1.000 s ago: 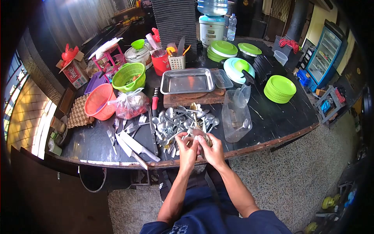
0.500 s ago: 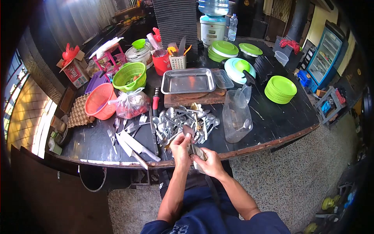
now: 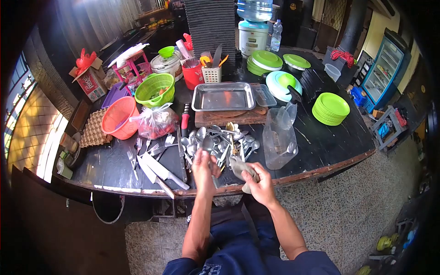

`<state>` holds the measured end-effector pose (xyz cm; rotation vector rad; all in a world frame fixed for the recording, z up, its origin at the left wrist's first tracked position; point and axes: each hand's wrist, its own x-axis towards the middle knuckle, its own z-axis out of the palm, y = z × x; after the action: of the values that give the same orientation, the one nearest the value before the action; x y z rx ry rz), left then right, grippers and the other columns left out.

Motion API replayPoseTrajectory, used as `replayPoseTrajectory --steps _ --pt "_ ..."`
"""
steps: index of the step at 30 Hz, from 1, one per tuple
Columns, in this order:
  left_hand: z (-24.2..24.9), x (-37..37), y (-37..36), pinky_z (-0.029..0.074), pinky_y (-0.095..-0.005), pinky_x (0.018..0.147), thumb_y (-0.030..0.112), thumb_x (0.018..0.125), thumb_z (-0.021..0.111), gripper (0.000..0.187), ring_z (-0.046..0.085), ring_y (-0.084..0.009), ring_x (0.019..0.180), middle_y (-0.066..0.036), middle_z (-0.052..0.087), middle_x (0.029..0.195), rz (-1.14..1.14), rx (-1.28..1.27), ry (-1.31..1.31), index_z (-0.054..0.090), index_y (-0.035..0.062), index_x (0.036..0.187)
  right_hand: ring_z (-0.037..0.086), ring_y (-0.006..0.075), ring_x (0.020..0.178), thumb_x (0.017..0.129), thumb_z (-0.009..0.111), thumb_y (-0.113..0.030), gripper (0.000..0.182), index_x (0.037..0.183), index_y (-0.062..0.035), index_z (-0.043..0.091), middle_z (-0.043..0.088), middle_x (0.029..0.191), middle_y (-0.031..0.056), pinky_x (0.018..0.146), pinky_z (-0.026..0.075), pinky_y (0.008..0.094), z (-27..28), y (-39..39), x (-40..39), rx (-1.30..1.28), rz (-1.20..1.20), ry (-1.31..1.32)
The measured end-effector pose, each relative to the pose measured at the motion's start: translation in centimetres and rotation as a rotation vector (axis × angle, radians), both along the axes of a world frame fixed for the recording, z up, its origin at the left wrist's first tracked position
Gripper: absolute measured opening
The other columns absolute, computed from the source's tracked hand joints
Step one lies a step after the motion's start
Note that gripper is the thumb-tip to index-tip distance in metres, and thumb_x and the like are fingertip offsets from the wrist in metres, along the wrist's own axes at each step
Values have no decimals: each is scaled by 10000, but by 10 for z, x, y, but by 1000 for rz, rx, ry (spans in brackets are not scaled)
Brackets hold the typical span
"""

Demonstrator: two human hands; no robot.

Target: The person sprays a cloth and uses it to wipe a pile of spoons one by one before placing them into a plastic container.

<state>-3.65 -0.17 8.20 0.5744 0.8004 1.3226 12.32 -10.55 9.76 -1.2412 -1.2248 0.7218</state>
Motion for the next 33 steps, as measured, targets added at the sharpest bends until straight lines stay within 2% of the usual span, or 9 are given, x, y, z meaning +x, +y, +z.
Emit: replayPoseTrajectory --steps 3,5,11,15,18,21,25,28,33 --pt "14 17 -27 360 -245 407 90 1045 495 238 459 -59 491 -17 583 752 -222 25 100 527 50 1277 675 236 898 875 779 -105 331 1193 -38 718 655 1001 96 774 547 349 11 19 -7 244 -101 -335" --pt "2 32 -42 327 -226 401 122 1055 506 72 451 -52 491 -6 570 757 -231 94 245 559 74 1065 680 251 901 823 791 -54 364 1183 -57 736 650 1005 100 765 555 357 11 26 -5 293 -162 -436" --pt "3 39 -53 325 -234 415 178 1083 480 191 429 -48 472 11 513 616 -330 194 372 583 21 1045 684 265 883 703 809 30 480 1161 -104 763 641 992 80 734 568 389 3 40 7 452 -343 -723" --pt "18 41 -58 303 -226 390 203 1086 491 217 402 -55 437 -3 514 608 -393 123 329 583 19 1157 675 244 871 722 823 12 472 1176 -92 742 630 988 74 708 559 359 1 44 8 486 -471 -656" --pt "13 40 -57 305 -235 369 220 1091 484 209 406 -71 404 -12 514 579 -429 145 353 568 32 1126 638 166 942 894 740 -15 266 1159 -1 709 635 1009 96 780 507 286 -6 51 2 383 -507 -53" --pt "10 39 -58 301 -244 354 252 1096 483 210 397 -82 373 -12 502 546 -463 186 390 545 52 1082 600 96 842 974 706 -142 211 1130 2 698 652 934 7 731 489 252 -1 51 3 116 -367 403" --pt "8 40 -55 301 -241 359 284 1089 522 210 411 -81 390 -11 493 555 -452 150 325 476 78 1087 461 18 641 1026 658 -239 228 1096 -26 700 575 755 -75 552 378 231 -21 38 1 -55 -128 351" --pt "6 37 -49 345 -254 404 243 1070 572 322 450 -81 440 -25 518 582 -359 126 303 297 92 1142 481 25 638 1033 648 -260 232 1007 -32 679 566 719 -62 552 399 237 -16 28 -9 -57 -111 277" --pt "-4 33 -41 301 -248 348 231 1061 592 298 483 -84 449 -31 565 642 -338 137 351 339 98 1143 513 30 654 1016 681 -294 312 859 -32 618 593 709 -35 573 433 243 -29 19 -15 -107 -29 284"
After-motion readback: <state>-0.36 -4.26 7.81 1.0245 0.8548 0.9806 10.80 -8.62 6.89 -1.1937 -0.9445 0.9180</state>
